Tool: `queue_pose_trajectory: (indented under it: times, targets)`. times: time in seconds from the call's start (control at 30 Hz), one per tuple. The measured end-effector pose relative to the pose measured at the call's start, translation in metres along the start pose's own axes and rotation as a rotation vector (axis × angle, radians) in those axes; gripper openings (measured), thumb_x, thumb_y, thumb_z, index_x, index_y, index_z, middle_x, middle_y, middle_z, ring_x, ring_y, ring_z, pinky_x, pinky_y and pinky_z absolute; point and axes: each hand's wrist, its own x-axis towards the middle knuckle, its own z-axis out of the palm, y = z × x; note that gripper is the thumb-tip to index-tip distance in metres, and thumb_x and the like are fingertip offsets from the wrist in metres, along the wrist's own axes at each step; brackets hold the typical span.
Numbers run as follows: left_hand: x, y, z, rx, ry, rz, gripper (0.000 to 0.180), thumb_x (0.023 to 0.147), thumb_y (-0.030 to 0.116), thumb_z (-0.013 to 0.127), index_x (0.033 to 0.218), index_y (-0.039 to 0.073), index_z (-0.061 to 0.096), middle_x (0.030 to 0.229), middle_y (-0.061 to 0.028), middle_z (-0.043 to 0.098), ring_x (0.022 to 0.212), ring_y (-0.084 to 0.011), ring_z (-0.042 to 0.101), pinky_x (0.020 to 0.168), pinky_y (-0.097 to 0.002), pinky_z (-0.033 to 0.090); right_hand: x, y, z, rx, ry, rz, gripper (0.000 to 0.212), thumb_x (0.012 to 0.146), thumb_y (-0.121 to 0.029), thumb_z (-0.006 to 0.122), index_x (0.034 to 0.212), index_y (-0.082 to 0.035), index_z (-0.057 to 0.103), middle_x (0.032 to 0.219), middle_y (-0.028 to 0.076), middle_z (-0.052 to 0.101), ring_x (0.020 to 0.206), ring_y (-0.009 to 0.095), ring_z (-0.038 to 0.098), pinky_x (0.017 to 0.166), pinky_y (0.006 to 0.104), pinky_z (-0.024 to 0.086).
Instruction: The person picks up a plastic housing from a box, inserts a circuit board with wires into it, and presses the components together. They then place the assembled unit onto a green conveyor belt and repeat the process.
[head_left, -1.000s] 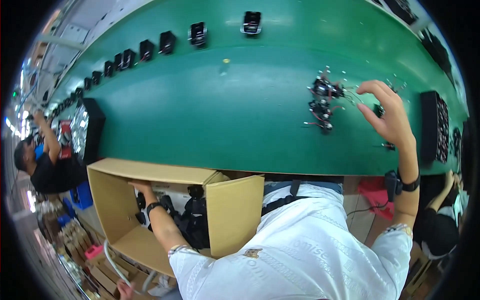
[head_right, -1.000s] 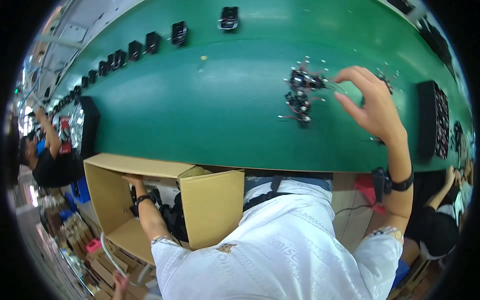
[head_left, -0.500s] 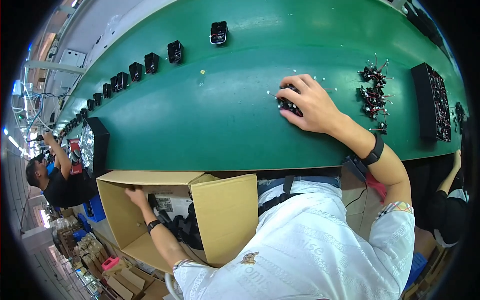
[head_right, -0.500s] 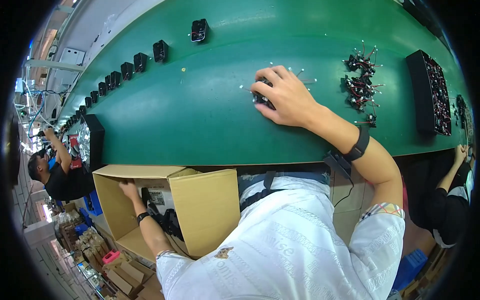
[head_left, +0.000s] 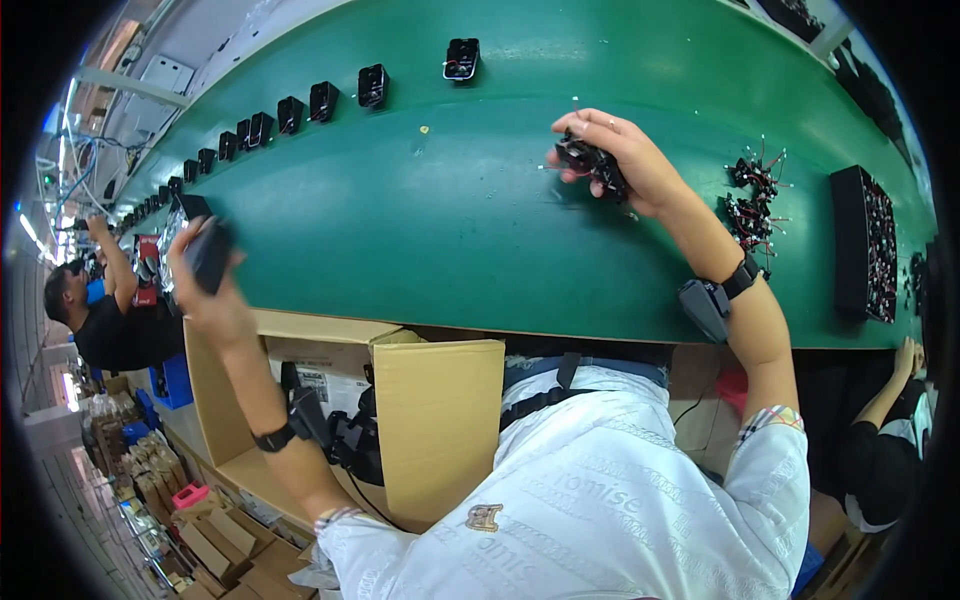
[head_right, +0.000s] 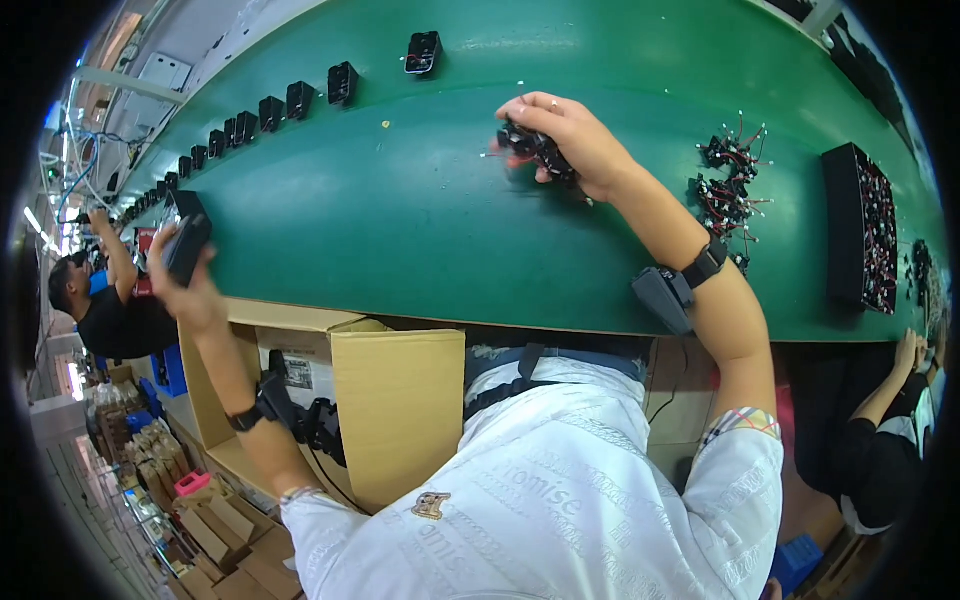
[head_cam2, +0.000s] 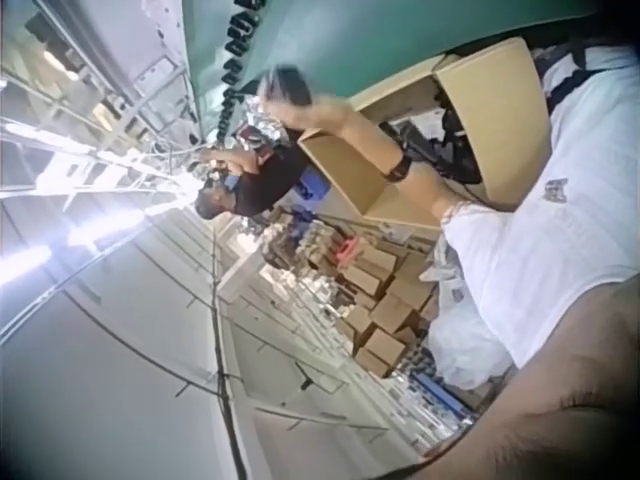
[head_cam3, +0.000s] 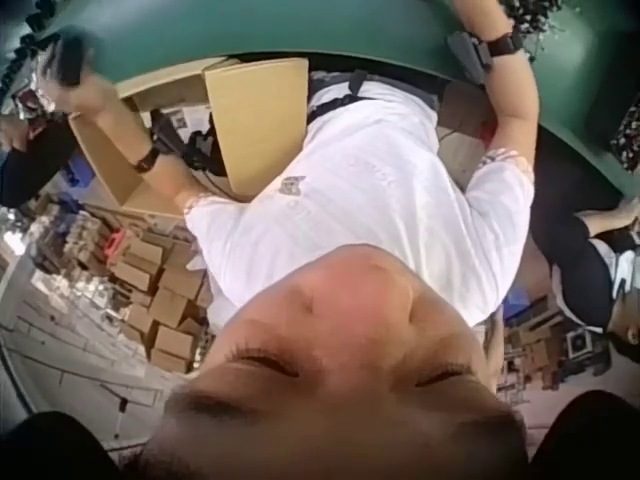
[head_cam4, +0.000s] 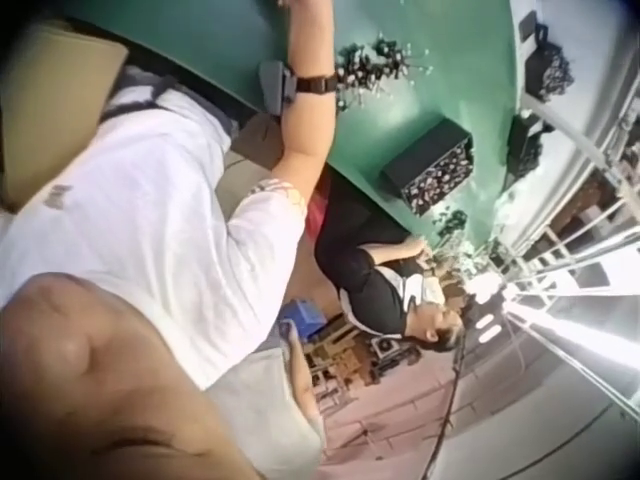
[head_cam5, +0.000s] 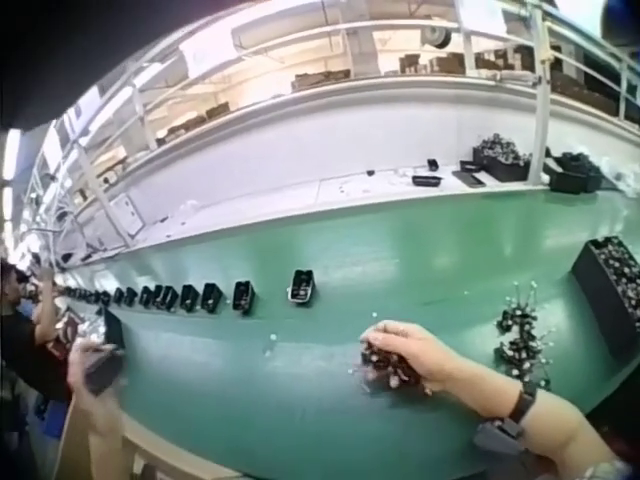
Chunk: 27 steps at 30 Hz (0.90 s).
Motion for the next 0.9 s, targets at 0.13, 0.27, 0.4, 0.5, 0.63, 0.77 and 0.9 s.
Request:
queue_pose_trajectory:
  times: [0.13,0.27,0.4,0.5,0.63,0.77,0.9]
  targets:
    - [0.008,0.093,0.073,-0.871,-0.486,-0.303,0.034,0.100,0.030,0.056,0.118,0.002,0.060,0.106,-0.0073,0.062,0.095,-0.0134,0.062,0.073,-0.0252,0.054,0.015,0.003,-0.003,0.053,-0.141,-0.144,0.034,0.089,-0.007,0.064,0.123,-0.002,0.059,0.126,0.013,0.062,0.109,0.018,0.065,0.082,0.0300,0.060]
    - [0.000,0.136,0.130,-0.887,-0.766,-0.200,0.036,0.096,0.033,0.065,0.111,0.001,0.059,0.091,-0.0022,0.062,0.080,-0.0114,0.058,0.068,-0.0263,0.048,0.017,-0.003,-0.005,0.007,-0.149,-0.257,0.035,0.089,-0.004,0.062,0.124,0.001,0.058,0.129,0.016,0.063,0.109,0.019,0.066,0.081,0.0309,0.059]
    - [-0.013,0.126,0.166,-0.807,-0.763,-0.175,0.039,0.092,0.035,0.069,0.108,0.001,0.060,0.085,-0.0029,0.061,0.076,-0.0102,0.056,0.068,-0.0279,0.049,0.005,-0.017,-0.002,-0.101,0.032,-0.174,0.032,0.096,-0.011,0.063,0.126,0.001,0.059,0.108,0.013,0.072,0.084,0.014,0.070,0.072,0.0256,0.055]
    - [-0.018,0.121,0.178,-0.757,-0.841,-0.211,0.042,0.088,0.039,0.073,0.107,0.003,0.061,0.088,-0.0084,0.064,0.077,-0.0160,0.062,0.069,-0.0311,0.051,0.004,-0.012,-0.022,-0.483,0.087,-0.204,0.032,0.100,-0.021,0.064,0.123,0.002,0.061,0.094,0.011,0.074,0.073,0.010,0.065,0.069,0.0227,0.053]
    - [-0.028,0.116,0.186,-0.422,-0.693,0.237,0.048,0.082,0.046,0.075,0.107,0.007,0.062,0.095,-0.0131,0.067,0.082,-0.0304,0.067,0.073,-0.0394,0.055,-0.004,-0.012,-0.032,-0.440,0.061,-0.068,0.030,0.099,-0.014,0.062,0.125,0.001,0.061,0.094,0.009,0.073,0.077,0.011,0.067,0.075,0.0257,0.054]
    - [-0.034,0.117,0.188,-0.384,-0.801,0.209,0.050,0.081,0.049,0.075,0.107,0.008,0.062,0.095,-0.0134,0.067,0.084,-0.0324,0.068,0.073,-0.0411,0.056,-0.013,-0.021,-0.019,-0.471,0.024,-0.197,0.043,0.092,-0.003,0.061,0.135,-0.001,0.056,0.124,0.012,0.066,0.108,0.018,0.066,0.093,0.0305,0.054]
    - [-0.035,0.118,0.185,-0.410,-0.828,0.204,0.051,0.081,0.050,0.075,0.107,0.008,0.062,0.095,-0.0129,0.067,0.084,-0.0321,0.068,0.074,-0.0411,0.056,-0.020,-0.029,-0.032,-0.413,-0.027,-0.273,0.053,0.084,0.005,0.055,0.137,-0.001,0.054,0.136,0.015,0.060,0.118,0.024,0.065,0.102,0.0335,0.050]
